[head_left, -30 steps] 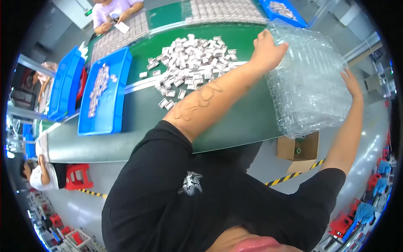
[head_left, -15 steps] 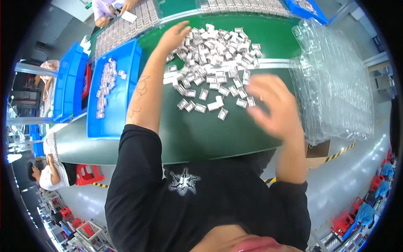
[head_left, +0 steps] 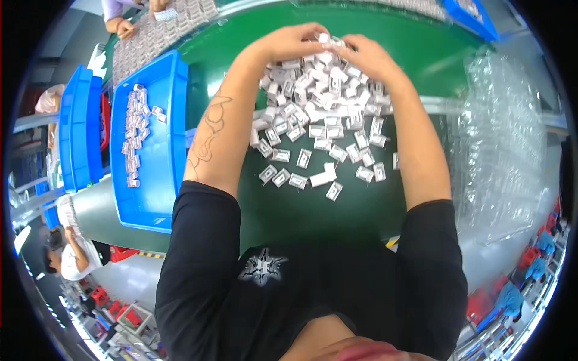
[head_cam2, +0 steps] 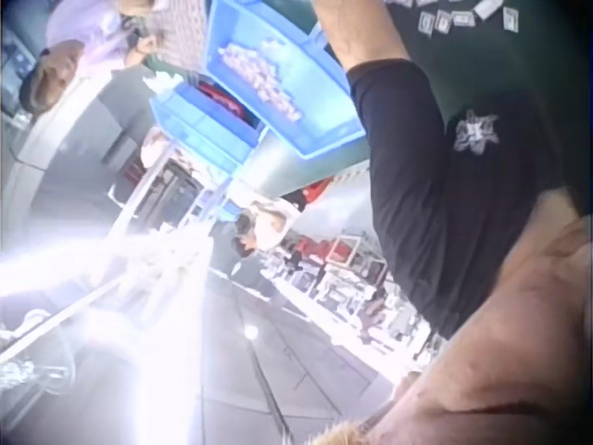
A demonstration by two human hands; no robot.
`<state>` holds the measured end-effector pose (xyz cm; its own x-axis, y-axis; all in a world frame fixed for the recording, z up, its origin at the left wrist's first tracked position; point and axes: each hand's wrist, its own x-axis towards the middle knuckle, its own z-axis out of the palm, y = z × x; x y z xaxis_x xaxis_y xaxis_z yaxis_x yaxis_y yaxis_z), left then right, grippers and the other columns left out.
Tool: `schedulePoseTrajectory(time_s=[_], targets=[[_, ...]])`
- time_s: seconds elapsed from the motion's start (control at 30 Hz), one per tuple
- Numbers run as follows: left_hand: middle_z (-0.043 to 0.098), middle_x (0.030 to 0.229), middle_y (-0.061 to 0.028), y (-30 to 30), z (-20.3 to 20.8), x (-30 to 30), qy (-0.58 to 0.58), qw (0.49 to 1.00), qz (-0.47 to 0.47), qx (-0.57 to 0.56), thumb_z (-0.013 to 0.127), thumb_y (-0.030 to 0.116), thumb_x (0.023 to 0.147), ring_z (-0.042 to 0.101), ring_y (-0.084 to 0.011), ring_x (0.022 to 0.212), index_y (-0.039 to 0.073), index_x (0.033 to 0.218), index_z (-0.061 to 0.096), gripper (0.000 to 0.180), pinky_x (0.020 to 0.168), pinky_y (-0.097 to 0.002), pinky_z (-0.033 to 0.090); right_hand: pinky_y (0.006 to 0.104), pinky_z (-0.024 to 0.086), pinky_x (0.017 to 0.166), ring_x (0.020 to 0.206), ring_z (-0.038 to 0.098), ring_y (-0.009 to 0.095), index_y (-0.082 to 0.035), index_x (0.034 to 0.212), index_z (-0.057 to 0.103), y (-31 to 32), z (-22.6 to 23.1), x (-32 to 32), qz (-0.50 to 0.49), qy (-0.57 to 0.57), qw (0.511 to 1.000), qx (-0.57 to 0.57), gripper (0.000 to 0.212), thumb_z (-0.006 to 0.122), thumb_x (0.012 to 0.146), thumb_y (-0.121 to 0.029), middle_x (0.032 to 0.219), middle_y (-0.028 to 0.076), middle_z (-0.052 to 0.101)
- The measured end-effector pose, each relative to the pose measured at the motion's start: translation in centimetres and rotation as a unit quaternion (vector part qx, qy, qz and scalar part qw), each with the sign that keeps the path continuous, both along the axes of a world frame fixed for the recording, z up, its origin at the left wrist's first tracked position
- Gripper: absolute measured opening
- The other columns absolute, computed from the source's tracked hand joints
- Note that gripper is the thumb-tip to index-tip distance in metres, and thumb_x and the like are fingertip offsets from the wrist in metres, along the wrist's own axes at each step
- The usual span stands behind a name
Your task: The person dumps small components from a plastic tray onto the workbench, then assembles the parts by hand and places them into a blue container.
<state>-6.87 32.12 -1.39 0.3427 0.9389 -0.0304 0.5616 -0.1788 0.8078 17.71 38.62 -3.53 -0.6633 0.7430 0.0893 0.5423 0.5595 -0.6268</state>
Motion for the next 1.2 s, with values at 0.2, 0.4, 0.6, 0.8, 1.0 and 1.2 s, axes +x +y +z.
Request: schedulePoseTrajectory(time_s=[0.2, 0.4, 0.6, 0.8, 1.0, 1.2], targets=[[0.065, 0.093, -0.0037, -2.1, 2.5, 1.6, 0.017, 0.997, -0.013, -0.076, 0.066, 0.023, 0.096, 0.059, -0.0122, 0.084, 0.007, 0.124, 0.064, 0.033, 0.071, -0.0271, 0.046, 0.0416, 0.053, 0.077, 0.086, 0.067, 0.032, 0.002, 0.11, 0.066, -2.5, 3.7, 0.7, -0.005, -0.028, 0.999, -0.024, 0.044, 0.063, 0.093, -0.039, 0.097, 0.019, 0.07], [0.07, 0.111, -0.0157, -8.5, 5.0, 4.9, 0.124, 0.992, 0.011, 0.006, 0.072, 0.032, 0.092, 0.067, -0.0261, 0.102, 0.007, 0.133, 0.06, 0.05, 0.09, -0.0366, 0.051, 0.0445, 0.053, 0.083, 0.097, 0.069, 0.038, -0.002, 0.106, 0.069, -8.4, 5.9, 2.6, 0.018, 0.021, 1.0, -0.01, 0.047, 0.069, 0.088, -0.046, 0.103, 0.022, 0.071], [0.065, 0.114, -0.0126, -17.4, 6.0, 7.7, 0.264, 0.866, 0.079, 0.418, 0.072, 0.027, 0.092, 0.064, -0.029, 0.102, 0.009, 0.131, 0.062, 0.045, 0.089, -0.0387, 0.051, 0.0447, 0.05, 0.096, 0.111, 0.064, 0.039, -0.004, 0.122, 0.065, -14.0, 7.4, 4.3, 0.036, 0.094, 0.982, 0.16, 0.047, 0.069, 0.089, -0.037, 0.119, 0.021, 0.068], [0.067, 0.106, -0.0034, -27.6, 3.6, 10.9, 0.268, 0.93, 0.045, 0.249, 0.082, 0.023, 0.078, 0.06, -0.0292, 0.098, 0.013, 0.109, 0.073, 0.034, 0.086, -0.0412, 0.05, 0.0308, 0.051, 0.075, 0.083, 0.065, 0.021, 0.0, 0.109, 0.069, -23.4, 6.6, 9.7, -0.03, 0.176, 0.975, 0.135, 0.031, 0.07, 0.094, -0.027, 0.102, 0.01, 0.069], [0.067, 0.104, -0.0031, -28.2, 1.3, 11.7, 0.262, 0.918, 0.053, 0.292, 0.082, 0.023, 0.077, 0.06, -0.03, 0.1, 0.013, 0.104, 0.073, 0.03, 0.087, -0.042, 0.05, 0.0272, 0.047, 0.058, 0.064, 0.061, 0.016, -0.003, 0.098, 0.072, -28.2, 4.0, 10.7, -0.032, 0.236, 0.97, 0.047, 0.013, 0.071, 0.091, -0.014, 0.086, 0.006, 0.068], [0.067, 0.095, 0.0006, -28.8, 3.4, 8.9, -0.367, 0.905, 0.211, -0.046, 0.062, 0.016, 0.101, 0.059, -0.0063, 0.086, 0.005, 0.129, 0.067, 0.03, 0.079, -0.0218, 0.046, 0.0257, 0.048, 0.059, 0.063, 0.06, 0.013, -0.011, 0.118, 0.07, -25.7, 6.2, 6.5, 0.032, 0.289, 0.95, 0.11, 0.03, 0.073, 0.088, -0.015, 0.089, 0.002, 0.067]])
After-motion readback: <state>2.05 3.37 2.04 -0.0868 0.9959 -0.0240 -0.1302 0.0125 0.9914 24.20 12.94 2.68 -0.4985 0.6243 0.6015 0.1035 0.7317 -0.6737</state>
